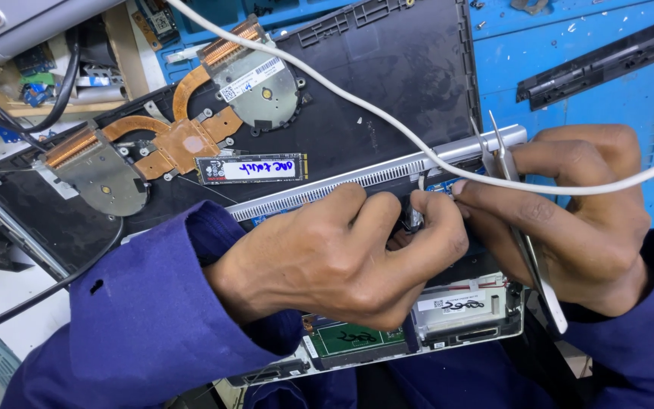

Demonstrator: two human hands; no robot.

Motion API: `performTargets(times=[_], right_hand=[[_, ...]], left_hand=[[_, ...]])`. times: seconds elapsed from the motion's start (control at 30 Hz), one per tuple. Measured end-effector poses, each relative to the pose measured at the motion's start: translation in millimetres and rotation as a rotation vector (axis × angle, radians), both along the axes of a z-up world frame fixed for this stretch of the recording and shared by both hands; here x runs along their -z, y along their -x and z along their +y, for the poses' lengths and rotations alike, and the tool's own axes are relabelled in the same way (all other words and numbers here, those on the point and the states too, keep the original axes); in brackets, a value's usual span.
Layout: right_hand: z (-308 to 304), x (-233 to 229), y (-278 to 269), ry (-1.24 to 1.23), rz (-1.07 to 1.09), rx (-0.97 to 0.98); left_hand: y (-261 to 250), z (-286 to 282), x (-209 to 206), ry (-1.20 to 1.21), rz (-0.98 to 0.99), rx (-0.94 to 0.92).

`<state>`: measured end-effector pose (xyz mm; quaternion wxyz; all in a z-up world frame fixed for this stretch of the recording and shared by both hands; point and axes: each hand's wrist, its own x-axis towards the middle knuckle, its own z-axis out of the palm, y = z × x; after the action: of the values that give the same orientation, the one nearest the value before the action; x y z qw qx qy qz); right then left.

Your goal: Connecting various internal ribbon cables and wires to a laptop motherboard using tweezers

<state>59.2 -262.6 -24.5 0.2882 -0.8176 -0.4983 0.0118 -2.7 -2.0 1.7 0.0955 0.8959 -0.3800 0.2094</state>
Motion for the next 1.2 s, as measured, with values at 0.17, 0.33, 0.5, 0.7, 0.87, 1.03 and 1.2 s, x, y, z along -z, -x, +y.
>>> performTargets(times=[0.17,0.33,0.5,0.7,0.87,1.03,1.2], right_hand=[[-12,-22,-22,0.082,-0.066,-0.22],[-32,-37,0,0.116,0.007,-0.12],[-25,-43,22,0.048,0.463,0.191],[-30,-25,2,0.034,0.329,-0.066],[-42,0,17,-0.051,0.3,0.048],[-10,-22,7,0.03,0.27,-0.033],[-15,-14,13,-0.019,0.273,-0.032]], left_hand=[[0,-1,1,0.015,0.002,-0.016],[0,-2,5,-0.016,-0.042,-0.029],[0,-3,7,0.038,-0.005,-0.012],[-1,-3,7,0.012,-0.032,-0.021],[1,-4,10,0.039,-0.018,-0.01],[-1,-3,8,0.017,-0.035,-0.02],[-1,-3,7,0.013,-0.046,-0.02]])
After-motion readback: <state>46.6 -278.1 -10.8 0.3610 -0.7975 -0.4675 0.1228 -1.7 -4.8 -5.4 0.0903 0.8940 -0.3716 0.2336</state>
